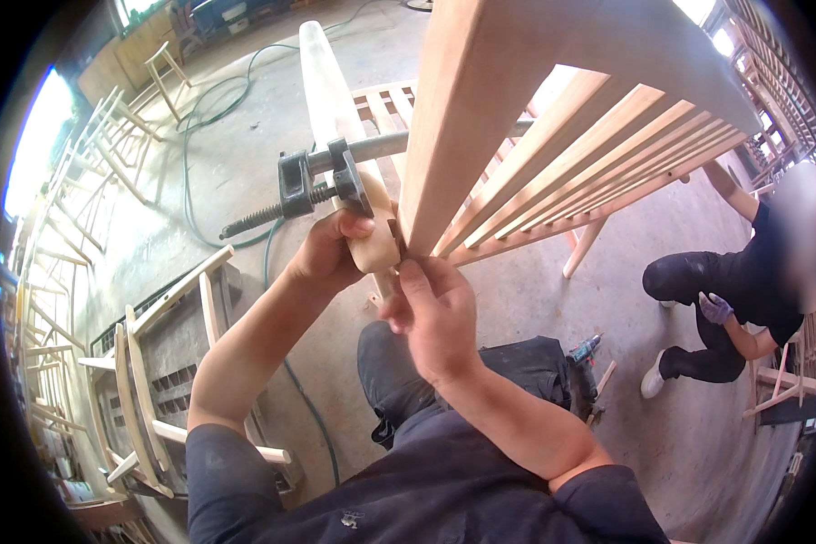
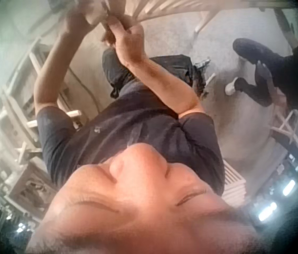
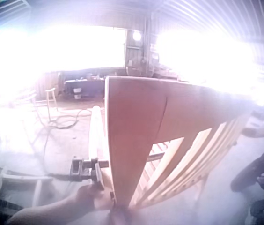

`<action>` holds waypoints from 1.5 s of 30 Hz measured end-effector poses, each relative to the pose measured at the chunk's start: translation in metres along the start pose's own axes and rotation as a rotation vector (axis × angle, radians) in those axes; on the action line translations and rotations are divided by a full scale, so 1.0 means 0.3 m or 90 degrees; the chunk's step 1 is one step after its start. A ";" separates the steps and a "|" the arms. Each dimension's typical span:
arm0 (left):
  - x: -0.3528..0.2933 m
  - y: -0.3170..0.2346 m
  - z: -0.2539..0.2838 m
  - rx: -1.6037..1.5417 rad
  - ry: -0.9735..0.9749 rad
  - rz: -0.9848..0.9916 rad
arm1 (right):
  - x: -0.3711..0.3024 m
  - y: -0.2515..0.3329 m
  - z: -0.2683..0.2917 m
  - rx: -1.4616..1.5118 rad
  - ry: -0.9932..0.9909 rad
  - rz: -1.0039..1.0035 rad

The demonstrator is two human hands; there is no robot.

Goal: The person assembles a wooden chair by inserting dowels into the chair's frame and securing them with a hammer. They use a clamp to hold the chair parts in place while working. The person also uses a utility knife to trim excess material from the dowels.

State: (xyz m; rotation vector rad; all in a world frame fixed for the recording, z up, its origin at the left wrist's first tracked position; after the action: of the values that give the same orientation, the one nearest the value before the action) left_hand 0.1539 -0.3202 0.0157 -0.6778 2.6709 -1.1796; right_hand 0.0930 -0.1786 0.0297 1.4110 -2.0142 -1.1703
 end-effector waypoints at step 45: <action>-0.008 -0.015 -0.056 0.027 -0.036 -0.031 | 0.007 -0.081 -0.026 0.424 0.181 -0.216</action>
State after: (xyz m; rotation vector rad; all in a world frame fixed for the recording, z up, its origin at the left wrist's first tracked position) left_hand 0.1523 -0.3107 0.0302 -0.7619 2.5895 -1.2074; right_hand 0.1114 -0.1868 0.0139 2.1587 -2.0922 -0.3535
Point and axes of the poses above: each hand's wrist, its own x-axis towards the middle knuckle, its own z-axis out of the back of the hand, y = z × x, the point moved 7 cm from there along x, towards the middle knuckle, and after that the axes turned 1 degree about -x, right-handed, at the moved point
